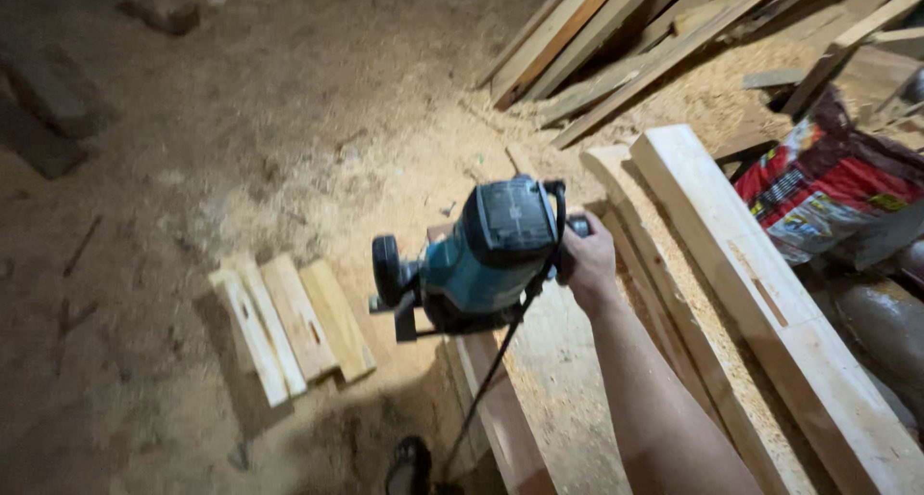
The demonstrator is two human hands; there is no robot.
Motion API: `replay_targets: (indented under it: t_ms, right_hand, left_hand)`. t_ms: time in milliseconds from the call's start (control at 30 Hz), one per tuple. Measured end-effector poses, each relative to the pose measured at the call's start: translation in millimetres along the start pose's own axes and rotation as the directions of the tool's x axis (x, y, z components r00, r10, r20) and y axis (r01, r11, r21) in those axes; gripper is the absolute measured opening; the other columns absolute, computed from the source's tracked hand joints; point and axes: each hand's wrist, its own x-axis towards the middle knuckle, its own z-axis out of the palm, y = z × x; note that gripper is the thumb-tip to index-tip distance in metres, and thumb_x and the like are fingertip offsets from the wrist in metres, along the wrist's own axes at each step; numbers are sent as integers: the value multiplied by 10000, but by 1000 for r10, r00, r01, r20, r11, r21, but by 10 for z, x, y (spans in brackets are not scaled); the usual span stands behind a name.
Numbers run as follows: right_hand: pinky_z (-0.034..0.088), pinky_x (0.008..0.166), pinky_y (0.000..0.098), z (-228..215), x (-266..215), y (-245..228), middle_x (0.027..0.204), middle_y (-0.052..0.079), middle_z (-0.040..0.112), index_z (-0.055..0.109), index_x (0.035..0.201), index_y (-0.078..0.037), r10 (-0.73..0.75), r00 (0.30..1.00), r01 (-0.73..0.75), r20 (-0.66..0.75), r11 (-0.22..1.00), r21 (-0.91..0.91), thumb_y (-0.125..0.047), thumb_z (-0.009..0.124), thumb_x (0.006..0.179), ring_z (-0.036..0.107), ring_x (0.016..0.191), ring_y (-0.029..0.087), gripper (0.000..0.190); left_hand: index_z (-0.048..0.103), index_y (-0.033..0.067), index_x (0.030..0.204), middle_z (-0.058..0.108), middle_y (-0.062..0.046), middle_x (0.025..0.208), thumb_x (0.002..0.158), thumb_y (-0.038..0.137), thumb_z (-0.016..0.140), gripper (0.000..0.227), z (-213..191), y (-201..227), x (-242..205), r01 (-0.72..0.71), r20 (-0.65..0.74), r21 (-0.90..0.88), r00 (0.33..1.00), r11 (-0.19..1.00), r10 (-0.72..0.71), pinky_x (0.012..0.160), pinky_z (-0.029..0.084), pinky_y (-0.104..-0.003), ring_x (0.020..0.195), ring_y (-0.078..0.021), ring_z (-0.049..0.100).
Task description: The person uses a handheld electric router to shape a groove along a long wooden plank. The person moves the router steadily along the wood, producing sawdust, and briefly lifts the tool before continuing the pass.
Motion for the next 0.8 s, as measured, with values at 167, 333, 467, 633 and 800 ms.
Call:
replay_targets:
  t_ms: [167,333,467,633,800]
  right_hand:
    - [432,463,239,20,30,45,728,-15,580,626,941,-68,-78,995,73,57,993,89,-164,729,923,541,565,74,141]
    - [439,474,231,-8,55,57,754,-19,589,637,972,-61,-161,984,159,72,987,30,-134,742,965,543,583,66,128]
    - [356,348,252,22,-5,-4,667,-11,539,590,945,-80,-54,995,47,85,995,84,-186,714,950,479,448,87,163]
    - [352,346,245,26,-51,-96,655,1,554,591,949,-85,-37,996,33,86,998,46,-214,711,963,485,440,88,177]
    - [352,349,243,29,-37,-66,658,-3,550,584,950,-84,-21,997,19,68,999,31,-211,717,951,479,442,83,184]
  left_hand:
    - [598,87,1094,556,-49,944,1025,263,599,190,146,-3,-182,19,-26,16,999,1000,-19,777,430,-319,882,-152,532]
    - [595,94,1083,536,-39,913,1027,278,580,193,281,-56,-456,52,-64,11,997,999,-52,741,411,-313,846,-144,510]
    - [593,100,1073,521,-31,888,1028,291,566,198,244,-301,-704,151,-173,28,974,988,-144,713,395,-309,817,-137,493]
    - [591,107,1061,501,-21,858,1030,306,547,206,126,-1024,-886,665,-349,-202,637,719,-687,677,376,-303,781,-129,472]
    - [588,115,1049,482,-11,827,1032,321,529,215,322,-1606,-1058,878,201,-415,345,239,-917,641,357,-298,744,-121,450]
